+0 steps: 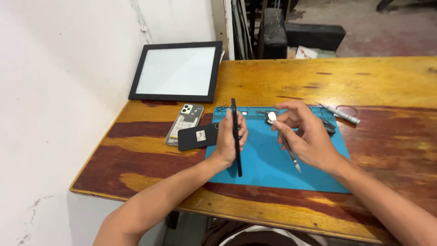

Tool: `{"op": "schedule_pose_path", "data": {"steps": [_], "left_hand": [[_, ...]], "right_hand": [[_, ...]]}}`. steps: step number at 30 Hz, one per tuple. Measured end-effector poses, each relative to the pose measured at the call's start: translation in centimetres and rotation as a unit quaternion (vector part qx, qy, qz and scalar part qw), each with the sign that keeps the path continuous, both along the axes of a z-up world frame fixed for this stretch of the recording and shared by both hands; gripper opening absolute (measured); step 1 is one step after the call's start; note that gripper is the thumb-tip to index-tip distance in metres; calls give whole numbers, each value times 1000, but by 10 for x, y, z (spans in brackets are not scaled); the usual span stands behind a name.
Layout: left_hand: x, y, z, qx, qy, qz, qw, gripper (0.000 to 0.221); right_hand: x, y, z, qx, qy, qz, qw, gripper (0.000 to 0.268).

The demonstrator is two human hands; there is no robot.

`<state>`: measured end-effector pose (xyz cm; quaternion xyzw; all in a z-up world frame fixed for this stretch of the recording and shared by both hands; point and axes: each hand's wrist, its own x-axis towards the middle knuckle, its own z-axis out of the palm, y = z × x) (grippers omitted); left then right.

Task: The person disassembles a smartphone, removes the back cover and battery, then uses a brush and screwdriver to clean and adjust internal components on a blue mat. The person handles the phone, battery, back cover, and various small parts while working at a wooden table.

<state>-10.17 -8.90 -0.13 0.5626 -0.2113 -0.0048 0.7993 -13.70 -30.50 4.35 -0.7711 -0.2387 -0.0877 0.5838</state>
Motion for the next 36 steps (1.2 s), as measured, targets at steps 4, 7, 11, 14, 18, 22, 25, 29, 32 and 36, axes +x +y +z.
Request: {"op": "schedule_pose_path", "data": {"steps": [4,7,11,14,18,22,25,29,32,36], "left_hand": [[-10,-4,-4,25,-24,44,998,59],[-14,-7,-8,25,-43,63,997,59],[-18,-12,-14,19,-53,61,997,58],[-21,-16,-15,25,-63,68,995,59],[-21,-16,-13,25,-31,76,996,59],[-22,-15,-11,57,-48,83,994,61],[-23,-16,-10,49,-55,76,994,62],[-24,-16,-10,47,-60,70,995,62],[-23,-16,-10,42,-56,70,995,62],[-22,-16,-13,45,-57,72,995,60]], "right_hand": [[-29,23,-1,66,30,3,997,37],[-42,30,5,57,12,6,998,31],[-48,35,6,26,11,8,1000,28],[-50,39,5,42,27,11,999,28],[-49,41,4,40,15,7,999,28],[-51,43,3,25,-25,1,999,27],[-52,43,3,25,-54,-11,998,25],[-53,44,3,28,-49,-19,998,23],[-52,44,5,31,-53,-17,998,21],[-53,44,5,36,-29,-24,999,17]]}}
